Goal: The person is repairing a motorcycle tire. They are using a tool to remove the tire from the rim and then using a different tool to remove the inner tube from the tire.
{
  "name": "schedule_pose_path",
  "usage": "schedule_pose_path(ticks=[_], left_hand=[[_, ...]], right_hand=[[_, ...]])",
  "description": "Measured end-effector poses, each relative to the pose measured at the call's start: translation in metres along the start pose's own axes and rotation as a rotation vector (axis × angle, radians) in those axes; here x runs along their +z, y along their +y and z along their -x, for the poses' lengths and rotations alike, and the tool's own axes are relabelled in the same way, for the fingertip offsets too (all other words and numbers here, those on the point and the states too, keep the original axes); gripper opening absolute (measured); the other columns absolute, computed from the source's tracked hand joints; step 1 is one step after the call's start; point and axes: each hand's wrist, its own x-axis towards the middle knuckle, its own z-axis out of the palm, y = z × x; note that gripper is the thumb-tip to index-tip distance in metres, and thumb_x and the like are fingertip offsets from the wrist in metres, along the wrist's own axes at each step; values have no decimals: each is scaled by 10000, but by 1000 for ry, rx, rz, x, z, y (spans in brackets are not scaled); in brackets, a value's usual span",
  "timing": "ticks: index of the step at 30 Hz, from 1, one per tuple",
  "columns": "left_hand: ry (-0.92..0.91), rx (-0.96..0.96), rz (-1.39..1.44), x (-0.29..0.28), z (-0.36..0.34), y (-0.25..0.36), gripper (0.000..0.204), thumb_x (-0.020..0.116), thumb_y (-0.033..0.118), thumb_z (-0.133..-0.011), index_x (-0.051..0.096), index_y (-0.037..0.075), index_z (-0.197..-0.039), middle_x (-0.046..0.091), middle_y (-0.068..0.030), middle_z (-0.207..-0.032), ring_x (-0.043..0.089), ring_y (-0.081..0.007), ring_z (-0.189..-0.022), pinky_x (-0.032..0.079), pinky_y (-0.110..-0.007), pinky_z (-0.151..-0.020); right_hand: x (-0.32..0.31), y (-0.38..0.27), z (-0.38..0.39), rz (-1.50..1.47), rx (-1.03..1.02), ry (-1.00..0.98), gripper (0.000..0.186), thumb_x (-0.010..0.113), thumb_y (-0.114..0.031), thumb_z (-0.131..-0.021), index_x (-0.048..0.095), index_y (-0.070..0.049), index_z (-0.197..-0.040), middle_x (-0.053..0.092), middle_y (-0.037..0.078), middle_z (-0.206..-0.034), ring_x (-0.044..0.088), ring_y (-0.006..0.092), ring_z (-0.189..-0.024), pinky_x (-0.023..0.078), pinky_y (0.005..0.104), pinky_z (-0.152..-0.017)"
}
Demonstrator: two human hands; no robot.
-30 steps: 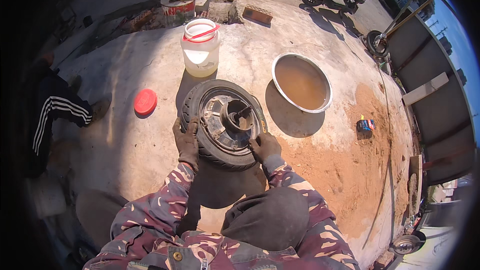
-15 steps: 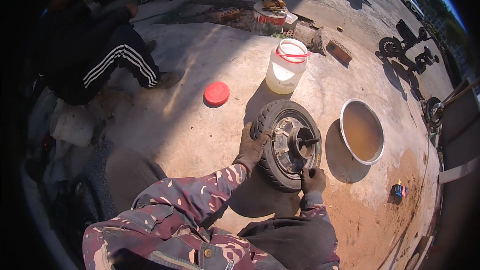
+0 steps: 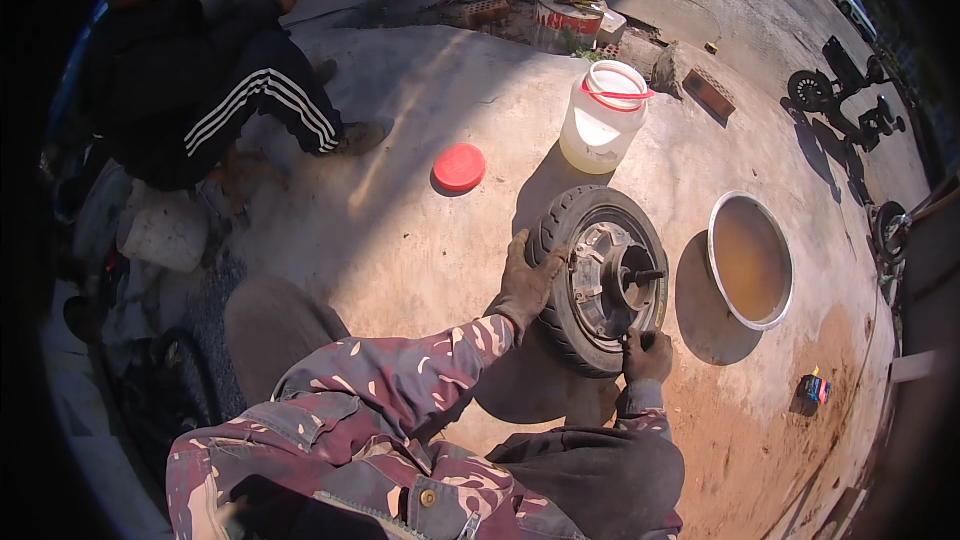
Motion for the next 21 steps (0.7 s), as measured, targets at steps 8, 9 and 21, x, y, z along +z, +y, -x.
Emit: schedule_pose_path(ticks=[8,9,21], left_hand=[[-14,-9,82,-3,2,1,995,852,466,-829,417,-126,-1500,502,-282,-1483,492,-361,-1393,387,-386,-1184],[-7,-3,49,-3,2,2,998,850,471,-830,416,-126,-1501,502,-281,-1481,492,-361,-1393,386,-387,-1184],[-14,7,38,-5,1,-1,1069,835,567,-808,398,-98,-1522,476,-304,-1523,460,-393,-1433,366,-418,-1205]], right_hand=[[2,-1,0,-65,33,-25,353,839,-349,-858,717,-19,-880,704,165,-900,694,345,-845,546,456,-793],[2,-2,0,-53,36,-29,348,840,-345,-859,717,-20,-879,703,163,-899,695,342,-842,546,452,-792],[-4,-16,4,-127,85,-24,332,859,-302,-851,718,-2,-848,710,151,-865,702,295,-791,554,410,-756]])
